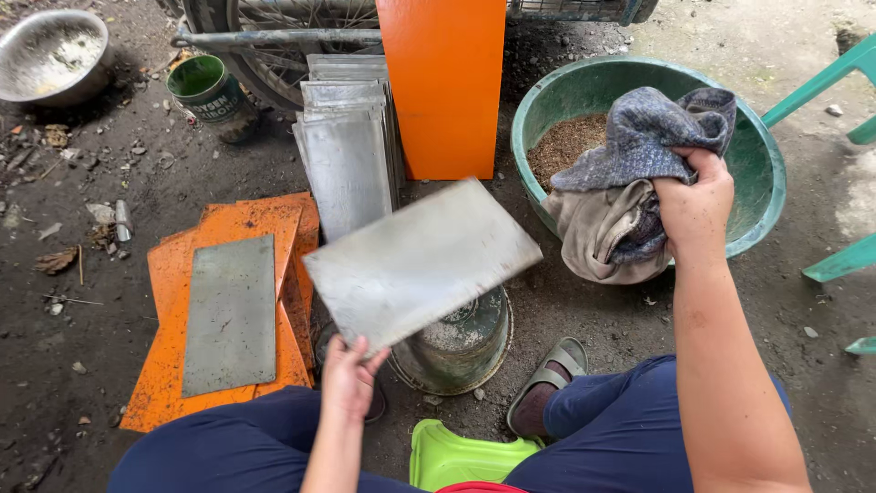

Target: The person sits on a low stool and wipes rectangular metal sheets with a cloth. They pick up each sheet, wipe both sides, and place it into a vertical stack. The person repeats this process for multiple sheets.

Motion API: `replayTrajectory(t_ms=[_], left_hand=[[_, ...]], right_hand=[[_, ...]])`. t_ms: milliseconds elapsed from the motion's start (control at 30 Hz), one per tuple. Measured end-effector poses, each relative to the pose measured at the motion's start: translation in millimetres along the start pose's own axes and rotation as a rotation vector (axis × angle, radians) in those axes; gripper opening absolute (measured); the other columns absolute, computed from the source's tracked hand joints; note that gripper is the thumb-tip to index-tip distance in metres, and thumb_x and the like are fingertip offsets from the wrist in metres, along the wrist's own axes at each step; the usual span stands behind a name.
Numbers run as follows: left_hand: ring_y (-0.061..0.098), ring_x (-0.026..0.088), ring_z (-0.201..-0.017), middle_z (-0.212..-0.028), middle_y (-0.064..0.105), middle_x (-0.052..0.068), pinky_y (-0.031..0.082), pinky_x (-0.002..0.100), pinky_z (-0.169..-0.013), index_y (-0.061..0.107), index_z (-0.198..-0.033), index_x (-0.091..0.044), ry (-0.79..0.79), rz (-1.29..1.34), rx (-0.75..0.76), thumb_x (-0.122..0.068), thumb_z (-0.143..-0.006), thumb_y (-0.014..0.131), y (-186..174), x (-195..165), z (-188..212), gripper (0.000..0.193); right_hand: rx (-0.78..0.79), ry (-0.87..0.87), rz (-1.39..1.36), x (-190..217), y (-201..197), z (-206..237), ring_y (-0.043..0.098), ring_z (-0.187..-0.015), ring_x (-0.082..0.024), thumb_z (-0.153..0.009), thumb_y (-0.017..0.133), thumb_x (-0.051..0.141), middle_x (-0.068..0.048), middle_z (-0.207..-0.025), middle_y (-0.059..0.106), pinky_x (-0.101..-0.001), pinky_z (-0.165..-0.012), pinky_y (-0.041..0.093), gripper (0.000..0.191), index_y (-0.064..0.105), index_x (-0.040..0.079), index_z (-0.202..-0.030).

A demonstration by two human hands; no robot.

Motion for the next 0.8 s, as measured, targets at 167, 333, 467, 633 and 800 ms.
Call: replayTrajectory(t_ms=[167, 333, 467, 633, 800], left_hand=[[0.066, 0.032, -0.115, -0.133, 0.061, 0.018, 0.059, 0.047, -0.095, 0.046, -0.138, 0.002, -0.213, 0.007, 0.105, -0.012, -0.098, 0.055, -17.3, 81.4, -4.7, 0.043], [0.059, 0.025, -0.127, -0.138, 0.059, 0.013, 0.049, 0.041, -0.104, 0.044, -0.144, -0.002, -0.132, -0.563, -0.058, -0.026, -0.100, 0.063, -48.4, 73.5, -31.5, 0.054], [0.061, 0.024, -0.111, -0.127, 0.068, 0.017, 0.047, 0.035, -0.095, 0.057, -0.137, 0.001, 0.034, -0.570, -0.217, -0.038, -0.107, 0.051, -44.8, 45.3, -48.4, 0.050], [0.065, 0.018, -0.098, -0.114, 0.071, 0.012, 0.050, 0.033, -0.087, 0.060, -0.129, 0.002, 0.092, -0.424, -0.276, -0.017, -0.098, 0.055, -30.5, 48.5, -50.5, 0.037], [0.062, 0.014, -0.092, -0.106, 0.069, 0.010, 0.050, 0.029, -0.083, 0.058, -0.115, 0.003, 0.300, -0.332, -0.299, -0.008, -0.098, 0.053, -32.4, 62.1, -44.2, 0.020]], right_hand=[[0.131, 0.012, -0.053, 52.4, 41.1, 24.2, 0.064, -0.117, -0.021, -0.087, 0.077, 0.007, -0.011, -0.127, 0.066, -0.0315, -0.104, 0.049, 0.032, 0.073, 0.000, -0.117], [0.409, 0.050, 0.184, 71.5, 141.5, 100.3, 0.059, -0.117, -0.029, -0.059, 0.078, 0.001, -0.014, -0.125, 0.059, -0.0407, -0.102, 0.048, 0.055, 0.079, 0.015, -0.113], [0.607, -0.144, 0.292, 90.8, 242.5, 210.5, 0.058, -0.120, -0.033, -0.079, 0.081, 0.035, -0.012, -0.128, 0.064, -0.0471, -0.105, 0.049, 0.028, 0.080, 0.019, -0.103], [1.010, -0.275, 0.672, 53.8, 322.7, 329.6, 0.020, -0.145, -0.055, -0.076, 0.078, 0.035, -0.014, -0.164, 0.023, -0.0845, -0.102, 0.015, 0.022, 0.081, 0.022, -0.092], [0.929, -0.324, 0.612, 27.9, 317.0, 343.5, 0.030, -0.144, -0.049, -0.076, 0.076, 0.034, -0.011, -0.168, 0.027, -0.0773, -0.110, 0.019, 0.024, 0.081, 0.024, -0.097]])
Point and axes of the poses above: each hand's wrist, its own z-axis away from the middle knuckle, its own y-axis out of the palm, x = y × z, the point moved 9 cm from there along -z, towards the middle knuckle
